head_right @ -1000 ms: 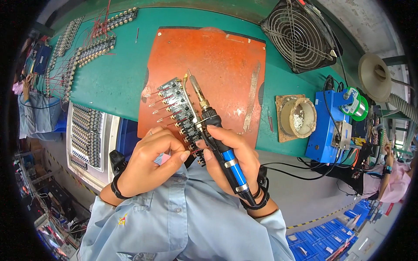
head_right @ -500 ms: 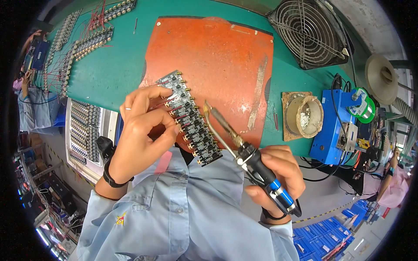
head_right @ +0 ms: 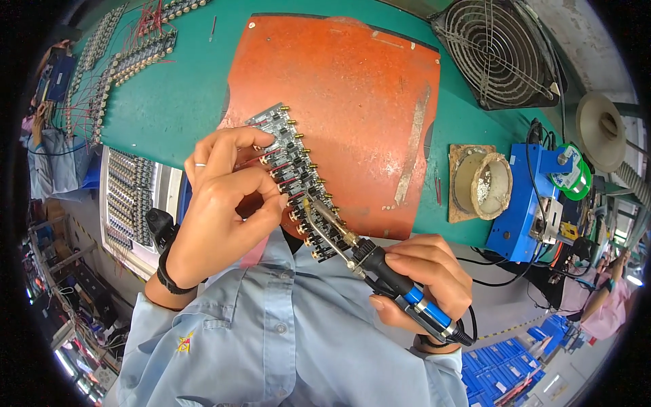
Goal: Soldering electronic components onto a printed circuit board at a factory workstation.
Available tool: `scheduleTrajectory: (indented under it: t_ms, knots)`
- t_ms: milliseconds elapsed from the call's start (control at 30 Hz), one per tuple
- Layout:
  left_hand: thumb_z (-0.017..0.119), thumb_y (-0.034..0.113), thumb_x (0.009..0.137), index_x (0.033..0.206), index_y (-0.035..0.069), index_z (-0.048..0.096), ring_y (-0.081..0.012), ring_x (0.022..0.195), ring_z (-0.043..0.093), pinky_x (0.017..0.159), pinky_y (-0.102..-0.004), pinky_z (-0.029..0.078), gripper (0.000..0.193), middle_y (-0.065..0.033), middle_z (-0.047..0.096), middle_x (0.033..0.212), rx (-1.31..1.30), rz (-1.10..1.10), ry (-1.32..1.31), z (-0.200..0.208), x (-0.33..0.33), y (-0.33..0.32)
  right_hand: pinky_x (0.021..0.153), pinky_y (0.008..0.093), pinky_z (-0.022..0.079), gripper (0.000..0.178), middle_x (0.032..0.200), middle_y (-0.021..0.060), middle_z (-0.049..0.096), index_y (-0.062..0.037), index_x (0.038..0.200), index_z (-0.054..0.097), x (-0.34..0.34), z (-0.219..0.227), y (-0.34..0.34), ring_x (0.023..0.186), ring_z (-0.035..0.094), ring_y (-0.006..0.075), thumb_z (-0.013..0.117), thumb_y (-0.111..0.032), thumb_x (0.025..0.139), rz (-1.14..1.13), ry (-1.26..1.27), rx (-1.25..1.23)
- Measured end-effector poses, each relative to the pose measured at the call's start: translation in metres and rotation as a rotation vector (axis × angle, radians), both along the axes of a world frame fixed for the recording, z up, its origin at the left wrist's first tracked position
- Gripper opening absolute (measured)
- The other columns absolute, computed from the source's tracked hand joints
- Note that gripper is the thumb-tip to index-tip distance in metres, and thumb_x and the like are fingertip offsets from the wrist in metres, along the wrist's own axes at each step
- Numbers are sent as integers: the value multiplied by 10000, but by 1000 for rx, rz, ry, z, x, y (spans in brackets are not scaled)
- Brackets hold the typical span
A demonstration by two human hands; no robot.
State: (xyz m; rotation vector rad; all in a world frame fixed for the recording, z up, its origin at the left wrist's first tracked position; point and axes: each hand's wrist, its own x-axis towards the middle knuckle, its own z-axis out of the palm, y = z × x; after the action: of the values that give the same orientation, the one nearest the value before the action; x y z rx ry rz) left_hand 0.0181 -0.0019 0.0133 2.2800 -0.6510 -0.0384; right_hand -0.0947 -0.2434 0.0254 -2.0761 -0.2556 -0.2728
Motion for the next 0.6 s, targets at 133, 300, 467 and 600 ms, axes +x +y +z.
scheduleTrajectory:
  t_ms: [133, 300, 467, 600]
  knots:
    - [696, 60, 657, 662, 84, 618, -269, 1079, 444, 917, -371, 290, 81, -77, 535, 1179, 51, -20, 41, 3, 1, 1, 695, 396, 485, 459, 820, 159, 639, 53, 914, 623, 2, 0, 1, 777, 619, 303, 803, -293, 671, 1, 10, -20]
    - [699, 61, 649, 645, 81, 606, -272, 1073, 452, 911, -388, 290, 95, -77, 539, 1161, 18, -12, 32, 1, 1, 0, 695, 394, 486, 449, 825, 163, 642, 53, 906, 626, 3, 1, 2, 779, 622, 303, 801, -284, 667, 3, 27, -28]
    - [706, 69, 632, 609, 73, 574, -268, 1053, 472, 886, -417, 286, 135, -74, 546, 1120, -8, 4, -2, 0, 0, -1, 692, 392, 487, 446, 828, 168, 645, 52, 904, 628, 4, 3, 1, 777, 625, 302, 801, -281, 663, 33, 10, -74]
    - [705, 69, 633, 608, 70, 571, -270, 1056, 470, 886, -417, 286, 137, -75, 546, 1117, 8, 5, -4, 1, 0, -2, 692, 392, 490, 456, 831, 171, 645, 51, 913, 627, 5, 9, 2, 781, 629, 301, 806, -285, 661, 61, 15, -129]
